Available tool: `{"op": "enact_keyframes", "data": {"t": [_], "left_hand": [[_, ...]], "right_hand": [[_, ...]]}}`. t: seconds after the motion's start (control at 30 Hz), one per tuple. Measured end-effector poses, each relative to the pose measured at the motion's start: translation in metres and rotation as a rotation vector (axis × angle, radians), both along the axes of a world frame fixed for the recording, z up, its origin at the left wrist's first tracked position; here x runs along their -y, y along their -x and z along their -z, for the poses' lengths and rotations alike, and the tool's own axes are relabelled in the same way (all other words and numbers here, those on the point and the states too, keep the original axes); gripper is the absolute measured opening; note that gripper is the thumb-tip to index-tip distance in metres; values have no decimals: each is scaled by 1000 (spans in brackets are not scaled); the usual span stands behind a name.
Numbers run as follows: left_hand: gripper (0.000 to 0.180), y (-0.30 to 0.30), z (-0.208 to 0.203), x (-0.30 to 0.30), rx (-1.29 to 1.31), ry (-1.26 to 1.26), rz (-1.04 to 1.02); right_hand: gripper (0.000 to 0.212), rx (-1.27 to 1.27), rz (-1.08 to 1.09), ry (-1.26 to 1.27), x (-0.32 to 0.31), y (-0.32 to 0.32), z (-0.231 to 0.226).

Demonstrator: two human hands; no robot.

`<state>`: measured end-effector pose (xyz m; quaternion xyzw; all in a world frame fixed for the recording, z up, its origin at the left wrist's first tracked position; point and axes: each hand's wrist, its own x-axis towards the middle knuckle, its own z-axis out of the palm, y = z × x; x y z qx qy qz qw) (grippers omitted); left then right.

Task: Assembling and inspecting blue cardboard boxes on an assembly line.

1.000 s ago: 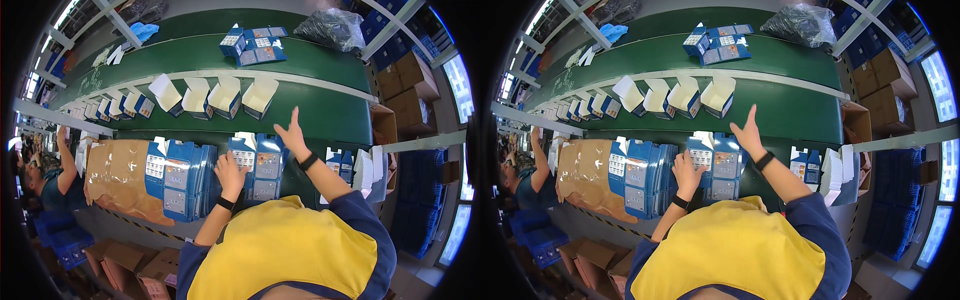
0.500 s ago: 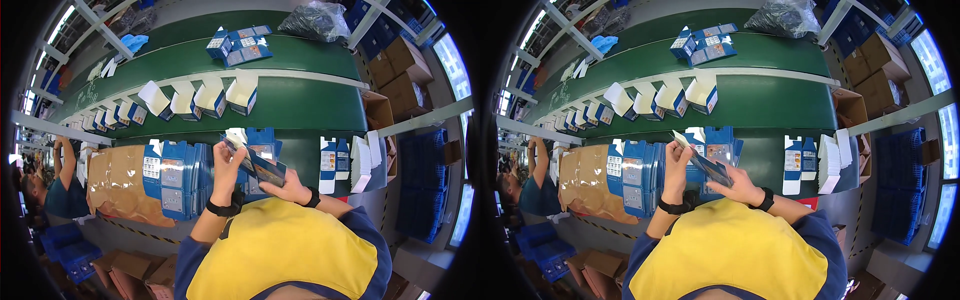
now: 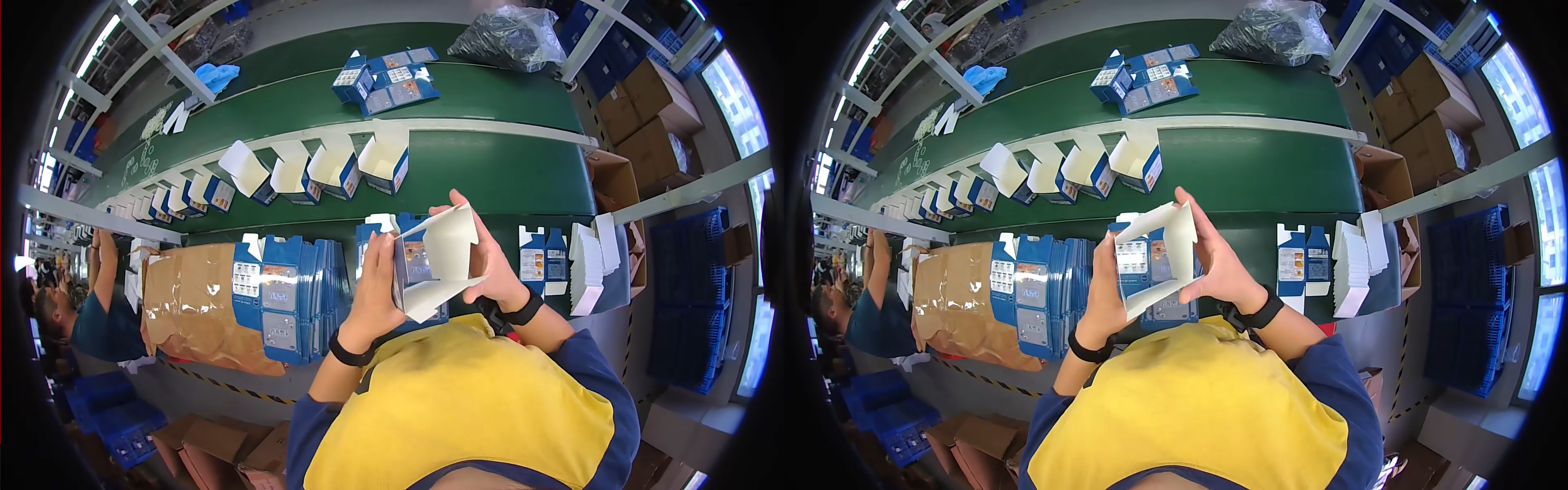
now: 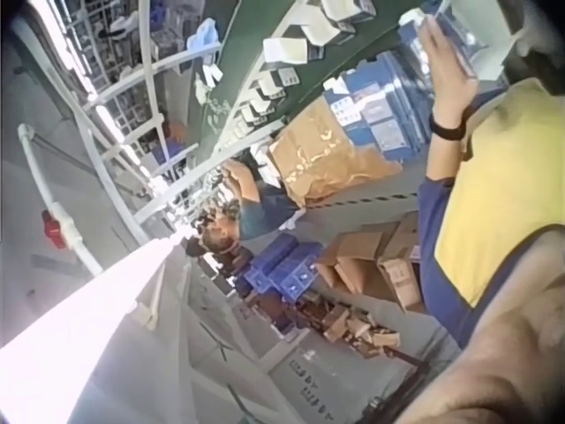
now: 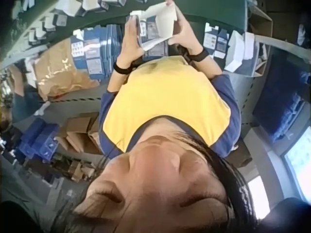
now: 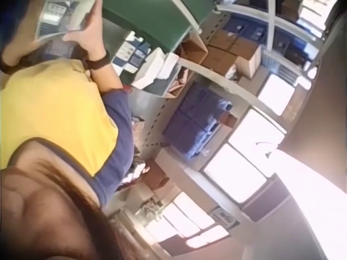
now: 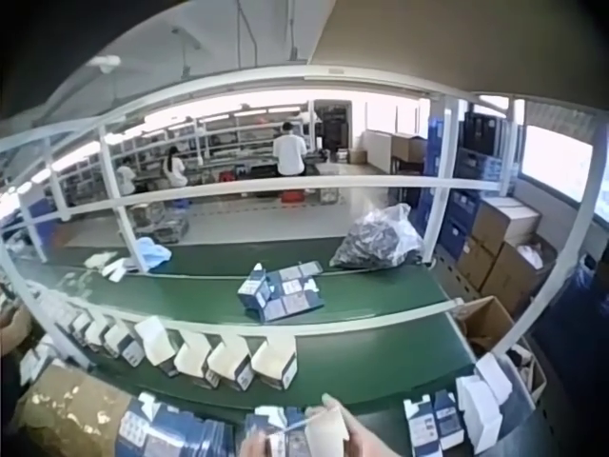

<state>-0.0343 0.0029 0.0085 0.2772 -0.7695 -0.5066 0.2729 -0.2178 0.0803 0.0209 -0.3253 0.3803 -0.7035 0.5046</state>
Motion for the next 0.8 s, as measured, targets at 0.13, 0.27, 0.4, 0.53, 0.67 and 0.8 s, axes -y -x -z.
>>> {"op": "enact_keyframes", "data": {"t": [0.13, 0.27, 0.4, 0.53, 0.67, 0.8], "left_hand": [[106, 3, -10, 9, -95, 506, 45], [102, 5, -4, 4, -196, 507, 56], [95, 9, -7, -1, -161, 483, 56], [88, 13, -25, 1, -178, 582, 86], [88, 14, -29, 2, -195, 478, 118], [91, 17, -29, -2, -274, 272, 86]], "right_hand": [[120, -248, -210, 77, -5, 9, -19], [94, -431, -77, 12, -5, 1, -25], [74, -346, -60, 48, -4, 1, -33], [58, -140, -198, 239, -3, 15, -18], [46, -156, -32, 5, -5, 4, -31], [41, -680, -73, 330, 0, 19, -22]]}}
